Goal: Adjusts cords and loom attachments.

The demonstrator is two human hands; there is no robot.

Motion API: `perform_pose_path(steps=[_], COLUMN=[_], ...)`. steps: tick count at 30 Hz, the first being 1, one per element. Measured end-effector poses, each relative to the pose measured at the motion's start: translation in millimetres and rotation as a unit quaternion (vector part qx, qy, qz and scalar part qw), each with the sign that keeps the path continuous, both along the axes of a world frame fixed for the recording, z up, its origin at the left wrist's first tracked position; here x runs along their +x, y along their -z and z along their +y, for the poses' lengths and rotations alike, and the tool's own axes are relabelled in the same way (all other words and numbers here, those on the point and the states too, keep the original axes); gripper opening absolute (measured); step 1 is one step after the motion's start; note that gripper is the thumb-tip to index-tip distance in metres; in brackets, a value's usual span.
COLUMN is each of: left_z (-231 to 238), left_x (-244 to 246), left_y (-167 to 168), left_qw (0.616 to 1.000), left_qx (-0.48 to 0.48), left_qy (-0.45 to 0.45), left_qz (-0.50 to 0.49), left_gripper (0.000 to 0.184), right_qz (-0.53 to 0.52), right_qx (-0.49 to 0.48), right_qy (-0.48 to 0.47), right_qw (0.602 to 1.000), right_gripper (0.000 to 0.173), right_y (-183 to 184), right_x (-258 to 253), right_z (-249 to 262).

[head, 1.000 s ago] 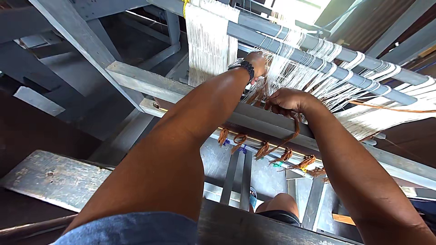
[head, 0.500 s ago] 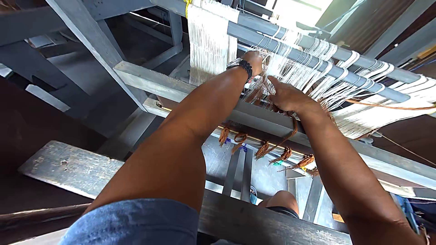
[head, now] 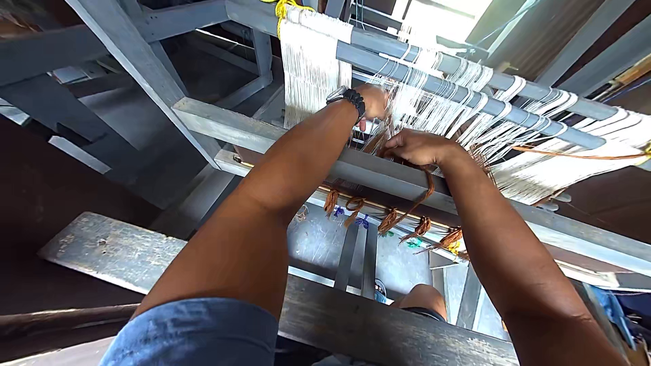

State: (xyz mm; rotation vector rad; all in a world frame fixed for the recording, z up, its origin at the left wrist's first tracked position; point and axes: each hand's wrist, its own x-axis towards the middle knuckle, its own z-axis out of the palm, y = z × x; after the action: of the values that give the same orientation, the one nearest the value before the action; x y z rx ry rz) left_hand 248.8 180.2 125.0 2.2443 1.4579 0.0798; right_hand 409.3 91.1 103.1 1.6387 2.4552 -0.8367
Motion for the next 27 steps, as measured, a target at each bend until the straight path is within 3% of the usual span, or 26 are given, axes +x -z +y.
perform_pose_path(steps=[2,6,12,15,20,24,27], left_z=[-7.6,-38.5,-75.9,-88.0,-113.8,-128.0,-139.6], left_x=[-1.1,2.2,10.4,-3.1,-42.6,-60.7,-71.3], left_y=[-5.7,-21.7,-23.7,-24.0,-43.5,-60.6,-68.4], left_qw=[0.998,0.987,0.979,0.984,0.966,0.953,0.949], left_qx=[-0.003,-0.107,-0.012,-0.022,0.061,0.068,0.082], left_qy=[-0.020,-0.061,0.042,-0.011,-0.033,-0.047,-0.061], left_qz=[0.058,0.099,0.201,0.178,0.249,0.291,0.299], left_gripper=[0.035,0.037,0.020,0.020,0.031,0.039,0.032], right_qz=[0.025,0.085,0.163,0.226,0.389,0.529,0.592], right_qx=[-0.011,-0.025,-0.029,-0.071,-0.060,-0.054,-0.060], right_qy=[-0.002,-0.015,-0.034,-0.031,0.027,0.026,0.023], right_qw=[1.000,0.996,0.986,0.971,0.919,0.847,0.803], right_gripper=[0.026,0.026,0.020,0.017,0.018,0.026,0.033], right_y=[-1.3,-3.7,-6.7,-11.7,-16.9,-18.1,-29.9], right_x=[-1.2,-3.1,0.1,5.9,13.7,25.0,31.2], right_z=[-2.3,-8.1,-9.1,-14.4,-48.5,-79.0,-110.2])
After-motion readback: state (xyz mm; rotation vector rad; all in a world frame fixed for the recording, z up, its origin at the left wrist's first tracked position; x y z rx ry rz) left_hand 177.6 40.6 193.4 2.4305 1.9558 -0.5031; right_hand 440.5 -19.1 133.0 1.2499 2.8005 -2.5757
